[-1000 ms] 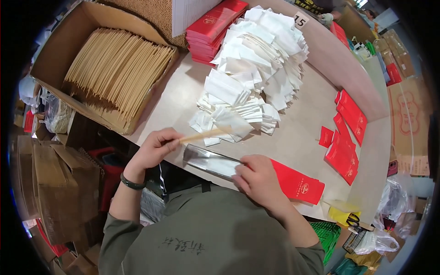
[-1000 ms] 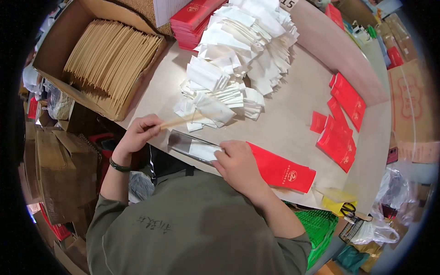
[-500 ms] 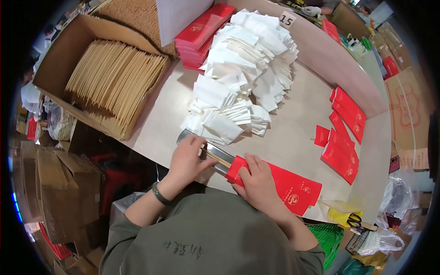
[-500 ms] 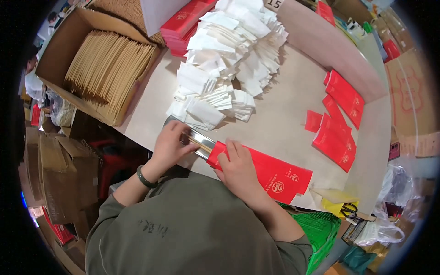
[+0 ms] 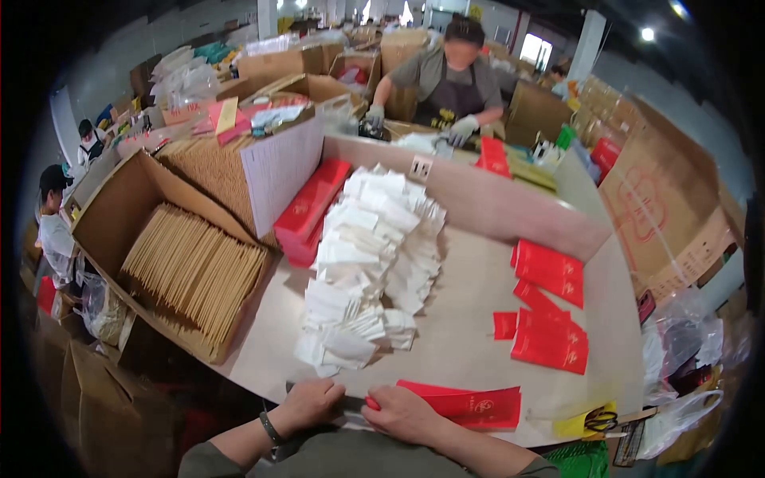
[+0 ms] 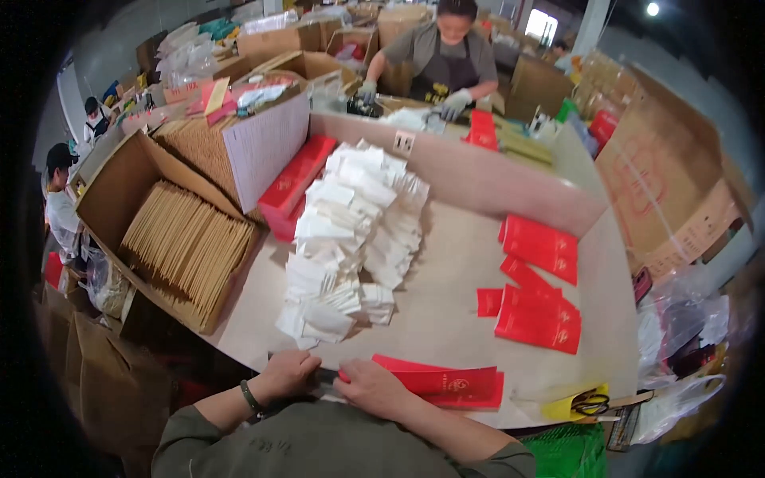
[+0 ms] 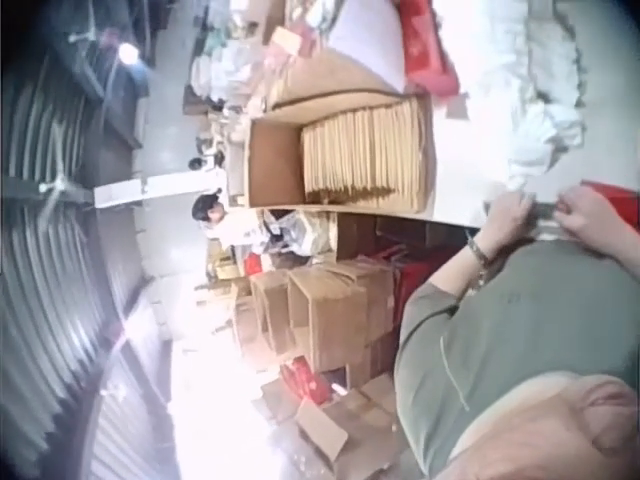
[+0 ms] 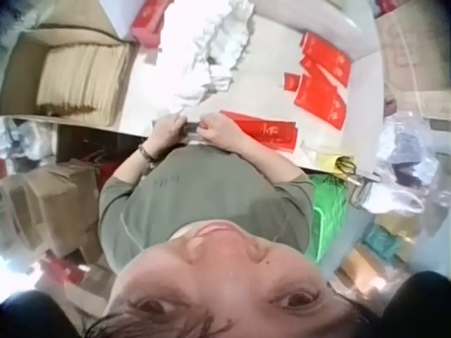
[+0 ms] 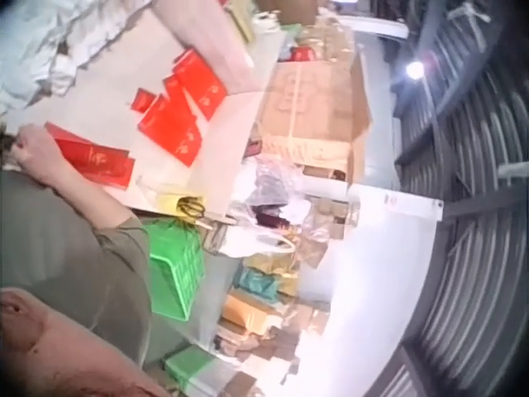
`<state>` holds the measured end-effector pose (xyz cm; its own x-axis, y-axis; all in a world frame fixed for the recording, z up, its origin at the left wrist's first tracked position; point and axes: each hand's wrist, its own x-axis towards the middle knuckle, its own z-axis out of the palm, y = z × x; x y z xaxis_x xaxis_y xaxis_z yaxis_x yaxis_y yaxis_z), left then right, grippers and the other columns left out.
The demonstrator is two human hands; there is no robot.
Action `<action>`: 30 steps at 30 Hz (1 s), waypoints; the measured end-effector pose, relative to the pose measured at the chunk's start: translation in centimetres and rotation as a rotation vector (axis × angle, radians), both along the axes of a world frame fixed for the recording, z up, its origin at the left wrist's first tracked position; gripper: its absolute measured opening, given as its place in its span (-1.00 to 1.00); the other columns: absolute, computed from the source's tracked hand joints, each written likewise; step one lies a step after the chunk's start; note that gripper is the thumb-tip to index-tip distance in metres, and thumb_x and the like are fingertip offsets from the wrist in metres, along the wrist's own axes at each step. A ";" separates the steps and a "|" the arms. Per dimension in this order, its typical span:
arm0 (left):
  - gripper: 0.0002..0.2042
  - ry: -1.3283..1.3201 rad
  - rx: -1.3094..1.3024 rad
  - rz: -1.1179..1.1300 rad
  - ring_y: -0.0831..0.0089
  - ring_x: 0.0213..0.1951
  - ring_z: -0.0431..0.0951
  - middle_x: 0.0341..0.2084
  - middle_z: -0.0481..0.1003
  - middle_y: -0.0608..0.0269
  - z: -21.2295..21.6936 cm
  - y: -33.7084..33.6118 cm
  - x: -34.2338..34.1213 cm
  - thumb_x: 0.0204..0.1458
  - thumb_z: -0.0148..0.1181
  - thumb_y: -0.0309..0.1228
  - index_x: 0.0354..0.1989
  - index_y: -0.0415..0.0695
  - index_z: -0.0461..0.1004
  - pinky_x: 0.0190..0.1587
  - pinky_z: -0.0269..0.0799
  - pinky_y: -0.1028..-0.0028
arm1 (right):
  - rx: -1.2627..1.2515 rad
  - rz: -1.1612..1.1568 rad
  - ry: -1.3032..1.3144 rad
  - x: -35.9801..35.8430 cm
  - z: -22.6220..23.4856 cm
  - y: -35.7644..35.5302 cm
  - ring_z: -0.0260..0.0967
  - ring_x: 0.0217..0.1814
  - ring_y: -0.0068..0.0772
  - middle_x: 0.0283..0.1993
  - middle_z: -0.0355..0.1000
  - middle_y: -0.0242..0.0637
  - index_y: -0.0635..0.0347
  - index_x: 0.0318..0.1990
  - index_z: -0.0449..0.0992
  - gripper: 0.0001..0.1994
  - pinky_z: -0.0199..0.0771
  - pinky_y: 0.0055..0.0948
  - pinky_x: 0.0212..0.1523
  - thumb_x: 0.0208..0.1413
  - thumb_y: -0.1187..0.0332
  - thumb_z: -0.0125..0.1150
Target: The recorder packages disposable chopsticks into red paper envelopes and writes in a production ledger.
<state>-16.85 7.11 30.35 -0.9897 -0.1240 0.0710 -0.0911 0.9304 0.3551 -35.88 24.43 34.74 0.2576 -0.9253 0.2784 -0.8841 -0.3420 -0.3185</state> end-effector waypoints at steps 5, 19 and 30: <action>-0.56 -0.195 0.287 0.319 0.10 -0.36 0.58 -0.42 0.53 0.08 3.1 -1.2 -1.1 -0.20 0.40 -0.11 -0.25 -0.15 0.46 -0.29 0.48 0.22 | 0.001 -0.398 0.187 -14.2 0.9 4.9 0.46 -0.27 -0.01 -0.34 0.49 -0.15 0.08 -0.45 0.60 -0.76 0.51 -0.06 -0.17 -0.07 0.14 0.45; -0.55 -0.118 0.422 0.473 -0.02 -0.25 0.56 -0.30 0.55 0.03 1.6 1.3 -2.6 -0.18 0.36 -0.19 -0.11 -0.14 0.46 -0.21 0.50 0.16 | 0.402 -0.586 -0.001 -1.4 0.9 1.8 0.54 -0.30 -0.04 -0.38 0.53 -0.03 0.23 -0.31 0.54 -0.51 0.50 -0.09 -0.34 0.15 -0.11 0.10; -0.43 -0.116 0.322 0.167 0.02 -0.22 0.57 -0.23 0.53 0.07 1.7 0.4 0.7 -0.16 0.37 -0.30 0.11 -0.06 0.39 -0.21 0.50 0.15 | 0.552 -0.817 -0.295 -0.6 -1.0 0.4 0.51 -0.34 0.04 -0.42 0.53 -0.09 0.15 -0.36 0.53 -0.75 0.48 -0.03 -0.30 0.05 0.15 0.15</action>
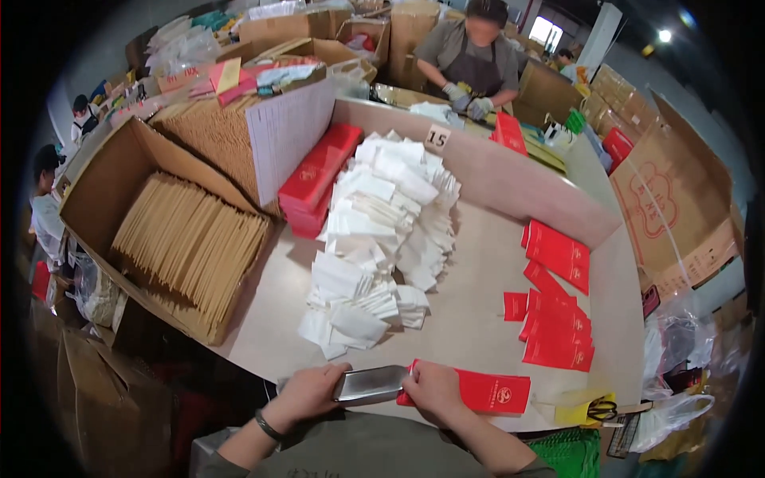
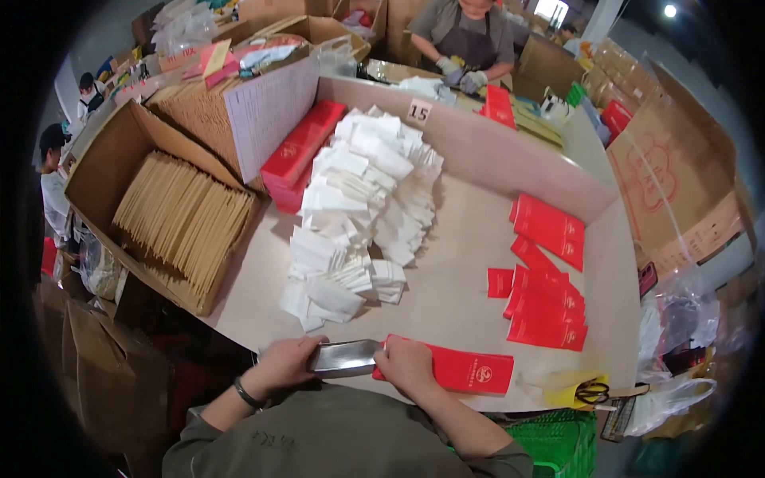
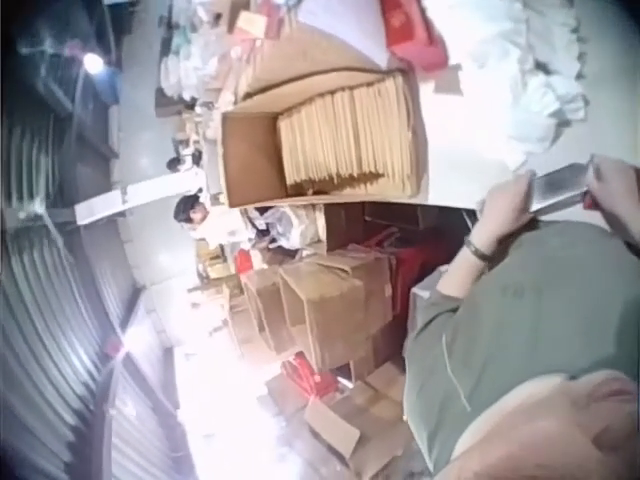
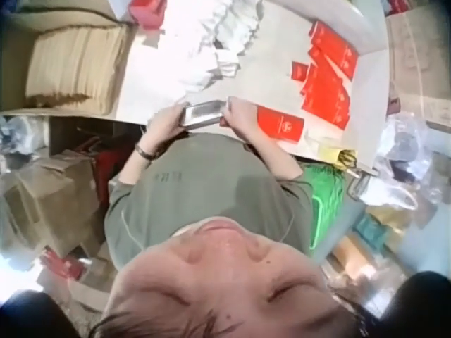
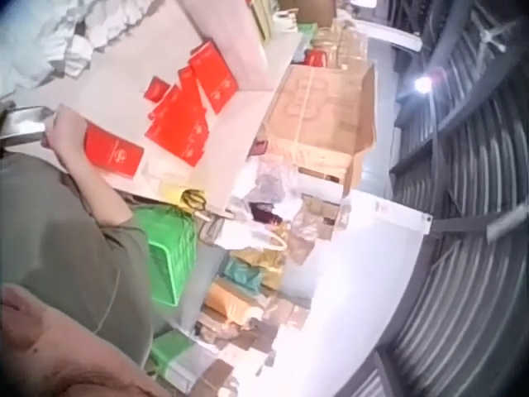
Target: The recorder packages disposable chopsticks into red paper envelopes and writes in a production ledger.
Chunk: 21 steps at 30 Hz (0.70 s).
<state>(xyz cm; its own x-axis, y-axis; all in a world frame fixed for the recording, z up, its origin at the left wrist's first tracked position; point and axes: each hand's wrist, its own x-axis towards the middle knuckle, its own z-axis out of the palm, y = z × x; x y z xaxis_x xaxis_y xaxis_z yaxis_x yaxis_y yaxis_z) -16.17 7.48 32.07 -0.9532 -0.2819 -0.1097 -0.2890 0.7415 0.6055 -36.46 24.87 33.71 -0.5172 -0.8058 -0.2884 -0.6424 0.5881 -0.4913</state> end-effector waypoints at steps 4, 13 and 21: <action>-0.39 0.026 -0.027 -0.200 0.05 -0.25 0.56 -0.25 0.52 0.07 1.3 -1.2 -2.9 -0.16 0.41 -0.24 0.13 -0.13 0.38 -0.25 0.49 0.21 | 0.007 0.059 0.003 1.6 -0.6 -1.3 0.50 -0.35 0.03 -0.46 0.52 -0.08 0.14 -0.38 0.55 -0.77 0.49 -0.07 -0.31 0.05 0.17 0.17; -0.65 0.237 -0.524 0.650 -0.02 -0.10 0.53 -0.15 0.52 -0.05 4.0 -14.6 4.5 0.00 0.29 -0.39 -0.02 -0.21 0.48 -0.09 0.48 0.17 | -0.425 0.220 0.166 -1.7 0.7 -7.4 0.48 -0.29 -0.02 -0.39 0.48 -0.15 0.16 -0.36 0.53 -0.81 0.48 -0.12 -0.28 0.03 0.24 0.31; -0.86 -0.025 -0.534 0.723 -0.14 -0.21 0.49 -0.31 0.47 -0.14 2.3 -20.8 8.8 0.11 0.12 -0.41 -0.27 -0.24 0.48 -0.19 0.41 0.06 | -0.410 0.301 0.262 -4.0 -0.3 -7.2 0.45 -0.28 -0.03 -0.38 0.47 -0.20 0.14 -0.37 0.53 -0.91 0.45 -0.13 -0.30 0.04 0.35 0.26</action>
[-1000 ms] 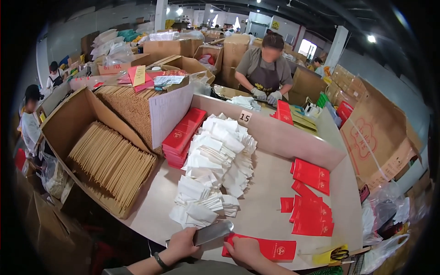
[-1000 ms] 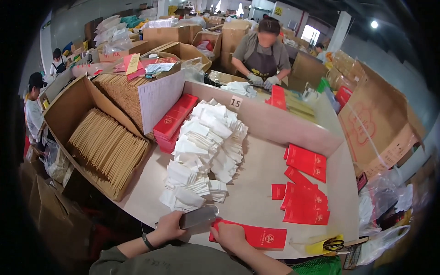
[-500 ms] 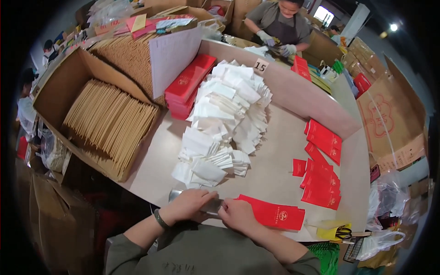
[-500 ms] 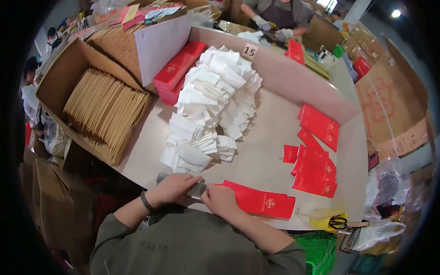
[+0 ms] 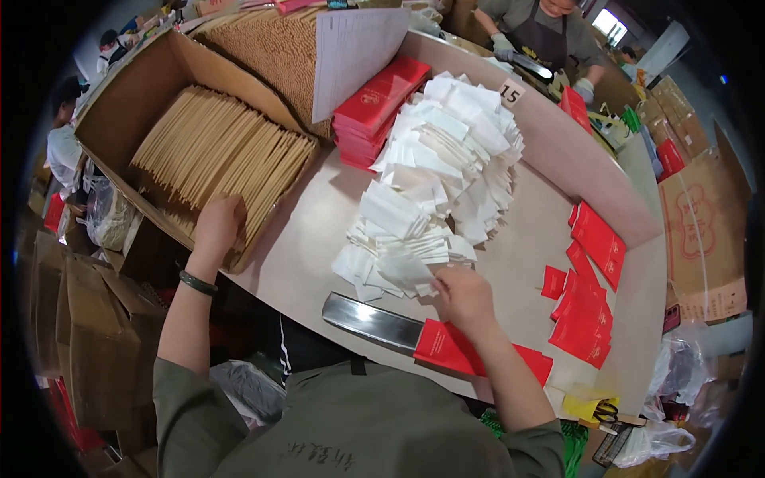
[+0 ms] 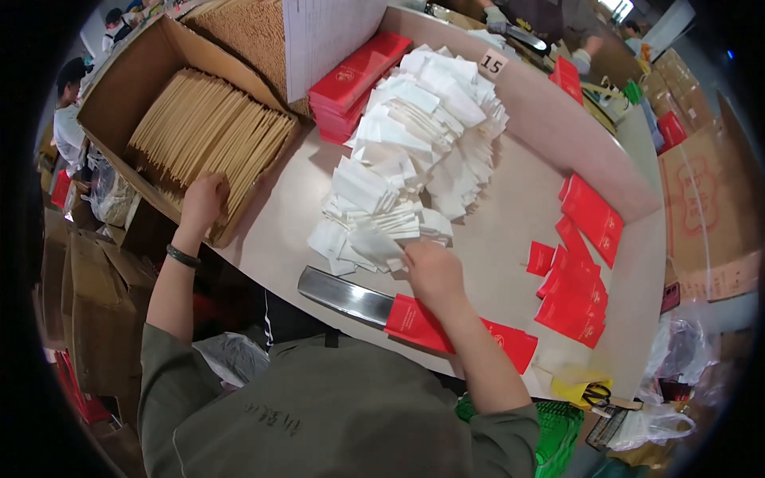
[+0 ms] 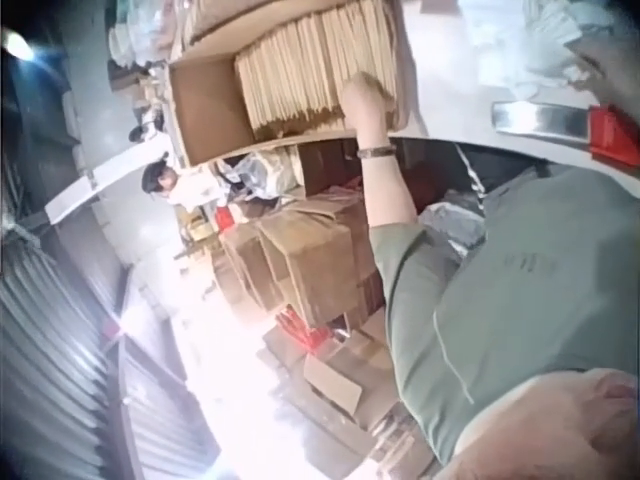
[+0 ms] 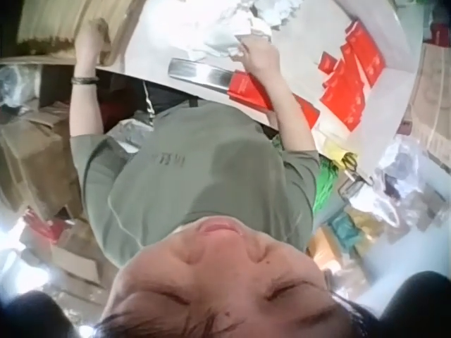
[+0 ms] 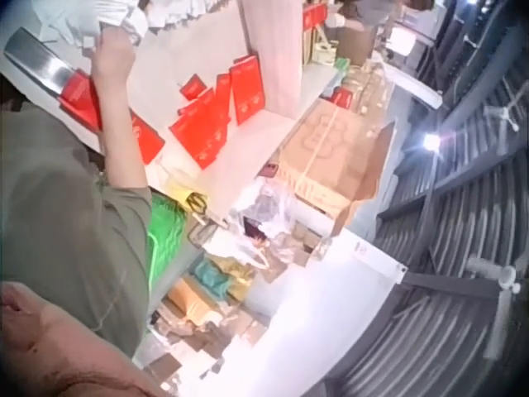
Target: The recorder packages disposable chopsticks into red paper envelopes and writes in a production ledger.
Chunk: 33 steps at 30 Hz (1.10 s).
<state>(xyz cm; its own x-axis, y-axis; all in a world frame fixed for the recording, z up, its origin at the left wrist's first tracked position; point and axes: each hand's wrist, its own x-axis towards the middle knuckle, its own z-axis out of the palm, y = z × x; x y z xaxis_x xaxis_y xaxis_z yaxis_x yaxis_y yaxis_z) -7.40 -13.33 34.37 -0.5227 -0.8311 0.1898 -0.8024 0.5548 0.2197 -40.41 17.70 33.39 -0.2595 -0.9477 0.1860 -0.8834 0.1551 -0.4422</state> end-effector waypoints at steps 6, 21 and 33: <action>-0.80 -0.039 0.008 0.035 -0.14 -0.12 0.49 -0.21 0.51 -0.17 0.6 -0.3 -0.4 0.15 0.03 -0.48 -0.10 -0.28 0.46 -0.11 0.42 0.10 | 0.018 0.024 0.113 -0.9 1.4 0.3 0.43 -0.30 0.01 -0.41 0.46 -0.15 0.15 -0.36 0.51 -0.91 0.43 -0.13 -0.33 0.03 0.37 0.26; -0.88 1.302 0.557 0.132 0.66 -0.37 0.33 -0.34 0.33 0.36 -8.2 16.3 -7.1 0.34 -0.09 -0.46 -0.03 -0.18 0.27 -0.25 0.33 0.62 | -0.030 0.041 -0.226 0.0 4.8 2.1 0.39 -0.32 0.03 -0.39 0.42 -0.07 0.29 -0.34 0.43 -0.88 0.40 -0.15 -0.30 0.11 0.44 0.22; -0.86 1.041 0.904 -0.114 0.67 -0.47 0.43 -0.51 0.44 0.39 -5.0 17.6 -6.1 0.30 0.02 -0.44 -0.11 -0.26 0.43 -0.38 0.34 0.64 | 0.106 0.425 0.016 5.3 1.1 1.7 0.34 -0.29 -0.09 -0.41 0.31 -0.18 0.18 -0.45 0.38 -0.83 0.39 -0.19 -0.25 -0.26 0.53 0.24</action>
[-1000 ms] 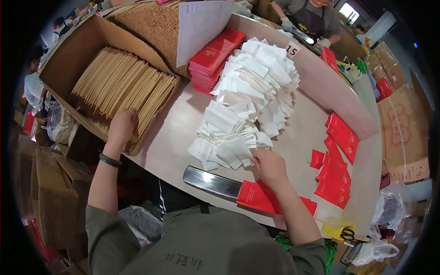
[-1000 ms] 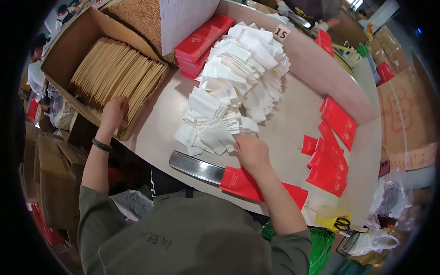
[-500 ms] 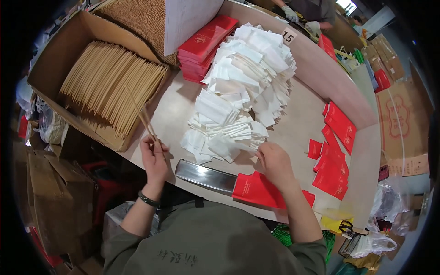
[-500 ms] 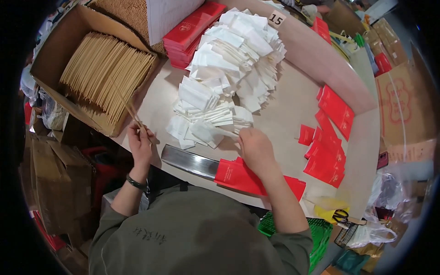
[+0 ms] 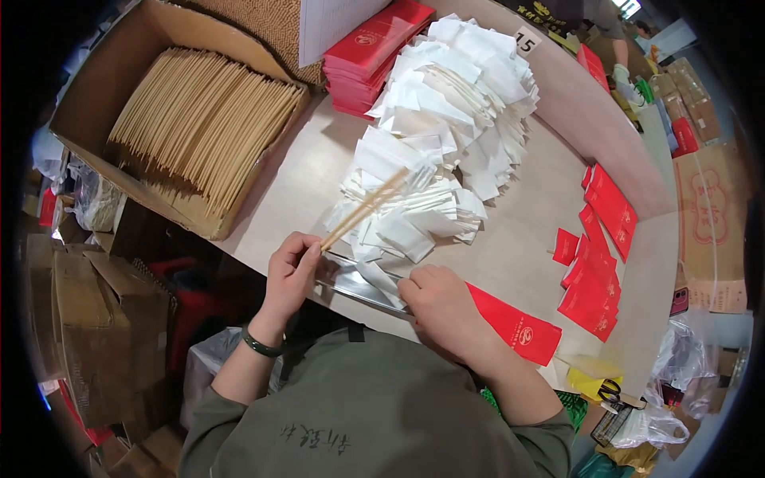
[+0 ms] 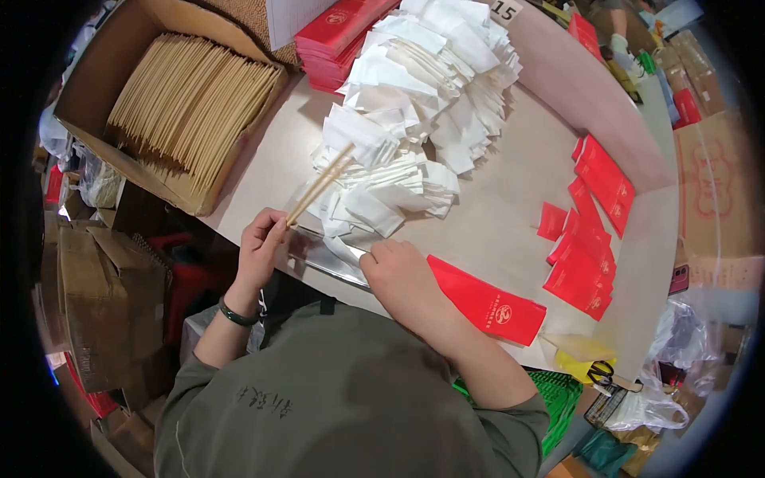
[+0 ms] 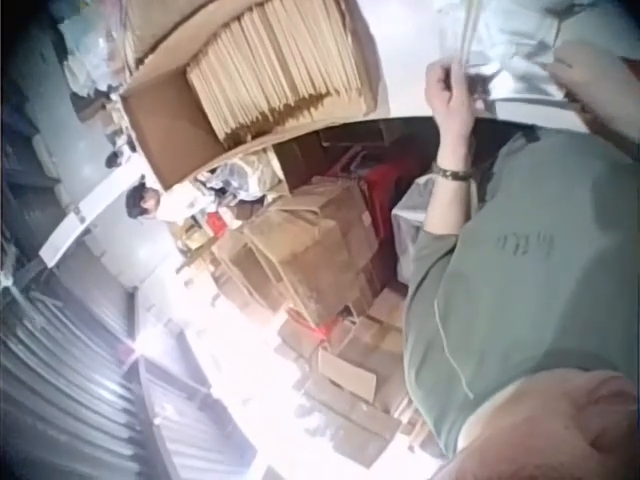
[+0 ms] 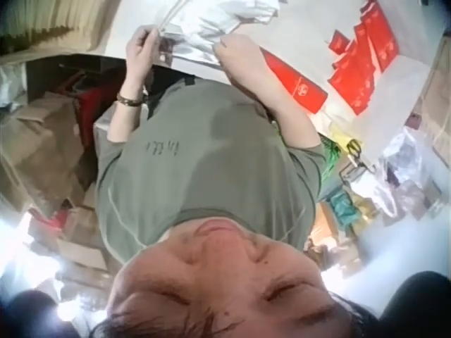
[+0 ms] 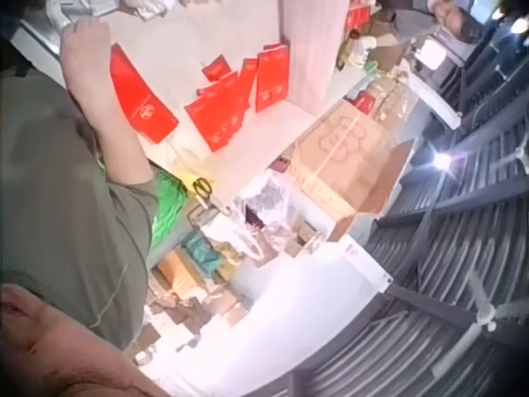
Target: The recorder packages disposable chopsticks into red paper envelopes and writes in a production ledger.
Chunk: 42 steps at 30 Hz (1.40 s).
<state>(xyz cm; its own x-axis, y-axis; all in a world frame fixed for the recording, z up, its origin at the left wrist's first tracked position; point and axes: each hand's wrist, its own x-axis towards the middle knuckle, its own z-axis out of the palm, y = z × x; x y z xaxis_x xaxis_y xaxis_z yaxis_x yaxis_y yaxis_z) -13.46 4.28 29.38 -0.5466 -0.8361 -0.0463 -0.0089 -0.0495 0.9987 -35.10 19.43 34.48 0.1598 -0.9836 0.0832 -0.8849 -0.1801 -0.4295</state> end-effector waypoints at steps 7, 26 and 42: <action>-0.85 -0.130 0.028 -0.124 0.67 -0.46 0.44 -0.53 0.47 0.39 0.2 -0.7 -0.1 0.26 0.11 -0.43 -0.31 -0.26 0.48 -0.36 0.36 0.63 | 0.024 -0.043 0.014 0.2 -0.3 -0.4 0.34 -0.20 -0.11 -0.33 0.34 -0.19 0.21 -0.42 0.42 -0.81 0.36 -0.20 -0.17 -0.28 0.54 0.26; -0.84 -0.325 -0.639 -0.633 0.14 -0.37 0.52 -0.44 0.48 0.16 2.4 3.3 -5.7 -0.01 0.36 -0.42 -0.31 -0.17 0.53 -0.29 0.46 0.33 | -0.064 -0.187 -0.094 0.0 -1.1 4.5 0.26 0.22 0.15 0.17 0.32 0.11 0.34 -0.21 0.44 -0.63 0.32 -0.07 0.19 -0.07 0.29 0.43; -0.44 -0.443 -0.961 -0.462 0.12 -0.21 0.52 -0.22 0.47 0.12 4.0 3.6 -4.7 -0.24 0.49 -0.25 -0.06 -0.18 0.41 -0.14 0.45 0.28 | -0.222 -0.105 -0.094 -1.5 -0.3 5.2 0.36 -0.11 0.01 -0.21 0.35 -0.09 0.16 -0.20 0.46 -0.69 0.40 -0.16 -0.11 -0.17 0.40 0.33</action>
<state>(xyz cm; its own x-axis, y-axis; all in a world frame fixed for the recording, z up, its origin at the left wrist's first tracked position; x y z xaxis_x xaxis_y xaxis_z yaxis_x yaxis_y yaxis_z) -18.11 7.86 33.35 -0.9046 -0.3546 0.2365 -0.1871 0.8289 0.5272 -36.58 24.61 34.14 0.0391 -0.9505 0.3082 -0.8619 -0.1881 -0.4709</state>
